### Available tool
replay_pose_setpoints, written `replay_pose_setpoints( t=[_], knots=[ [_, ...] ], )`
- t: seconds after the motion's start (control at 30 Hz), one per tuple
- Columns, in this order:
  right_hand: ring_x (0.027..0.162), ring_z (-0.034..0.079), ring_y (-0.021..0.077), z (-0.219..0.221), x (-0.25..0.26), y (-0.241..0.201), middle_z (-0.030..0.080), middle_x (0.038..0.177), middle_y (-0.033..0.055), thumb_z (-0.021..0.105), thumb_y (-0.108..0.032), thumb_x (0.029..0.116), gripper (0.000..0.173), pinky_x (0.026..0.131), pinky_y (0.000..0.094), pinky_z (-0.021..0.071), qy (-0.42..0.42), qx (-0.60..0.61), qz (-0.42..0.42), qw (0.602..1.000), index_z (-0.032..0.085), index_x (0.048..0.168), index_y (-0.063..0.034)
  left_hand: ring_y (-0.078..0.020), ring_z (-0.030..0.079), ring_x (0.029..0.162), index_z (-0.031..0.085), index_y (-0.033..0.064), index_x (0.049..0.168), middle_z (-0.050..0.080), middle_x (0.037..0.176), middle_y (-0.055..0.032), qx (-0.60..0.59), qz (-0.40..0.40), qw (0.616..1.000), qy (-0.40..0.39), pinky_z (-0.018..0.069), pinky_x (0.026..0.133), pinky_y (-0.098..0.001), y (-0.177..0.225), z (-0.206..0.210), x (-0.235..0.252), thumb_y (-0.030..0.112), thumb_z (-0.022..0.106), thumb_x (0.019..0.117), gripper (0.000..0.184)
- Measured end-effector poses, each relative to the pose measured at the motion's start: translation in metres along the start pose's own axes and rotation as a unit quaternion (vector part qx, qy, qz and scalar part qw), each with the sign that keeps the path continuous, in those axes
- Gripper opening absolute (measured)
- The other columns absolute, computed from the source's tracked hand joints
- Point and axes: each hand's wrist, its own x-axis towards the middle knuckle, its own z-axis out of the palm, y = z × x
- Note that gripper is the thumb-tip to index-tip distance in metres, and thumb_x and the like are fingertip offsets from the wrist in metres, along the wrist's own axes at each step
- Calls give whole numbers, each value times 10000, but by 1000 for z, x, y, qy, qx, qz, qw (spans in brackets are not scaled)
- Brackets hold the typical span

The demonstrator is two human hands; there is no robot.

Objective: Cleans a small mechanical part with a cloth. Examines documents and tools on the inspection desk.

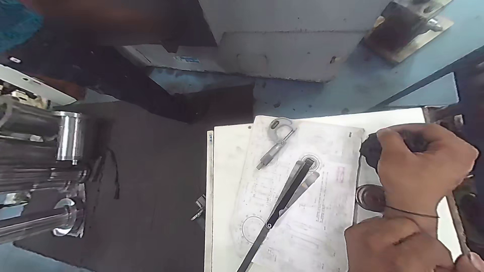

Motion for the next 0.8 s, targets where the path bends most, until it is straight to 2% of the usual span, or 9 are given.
replay_pose_setpoints(
  t=[0.2,0.3,0.37,0.5,0.57,0.63,0.67,0.73,0.8],
  knots=[
    [808,592,192,0,0,0,653,889,98,635,-272,952,219,744,472,449,-4,-3,9,1000,718,1013,-78,-128,496,524,538,26,576,476,576,-44,21,44,999,4,421,473,-254,-6,3,-4,82,654,855,308],
    [837,639,210,2,9,25,686,949,121,663,-322,955,267,764,486,503,-8,-2,-13,1000,719,1047,-78,-152,562,561,574,25,590,552,597,-69,25,98,995,9,491,536,-266,-1,4,-7,98,667,855,290],
    [796,630,167,5,13,38,678,928,94,679,-334,954,267,728,427,517,-7,13,-34,999,715,1045,-86,-160,601,601,575,16,598,599,633,-85,14,99,995,-2,516,585,-272,4,4,-7,84,666,835,263],
    [800,639,161,5,11,31,693,930,83,676,-329,955,258,741,432,517,-5,15,-18,1000,720,1041,-90,-153,587,595,556,16,588,561,607,-70,-9,100,995,9,510,576,-269,3,3,-7,80,665,818,263],
    [800,638,151,5,12,33,693,928,75,674,-328,956,249,743,418,516,-1,13,-23,1000,724,1034,-96,-156,597,613,563,7,597,567,612,-74,8,73,997,-3,517,592,-267,4,3,-5,88,667,823,261],
    [807,639,131,6,13,41,697,931,57,677,-332,956,241,750,397,519,3,15,-41,999,727,1030,-108,-190,662,728,636,-55,711,624,691,-116,77,-37,993,-80,552,701,-287,18,-1,7,143,653,898,273],
    [792,649,99,8,14,47,706,914,23,687,-353,949,225,730,368,533,13,11,-51,999,732,1008,-141,-199,669,747,644,-68,737,628,701,-127,89,-59,990,-97,554,719,-295,21,-2,10,159,638,914,287],
    [799,654,100,7,14,44,709,920,28,687,-348,946,221,734,373,539,11,11,-46,999,735,1012,-143,-168,583,586,551,-6,607,532,582,-83,47,41,998,-24,509,584,-272,6,4,-1,156,630,886,332],
    [807,633,138,4,10,30,689,930,78,671,-304,955,233,748,402,514,-2,16,-32,999,725,1036,-91,-138,518,522,501,32,566,475,544,-51,3,102,995,20,467,524,-256,-1,7,-7,138,635,871,350]
  ],
)
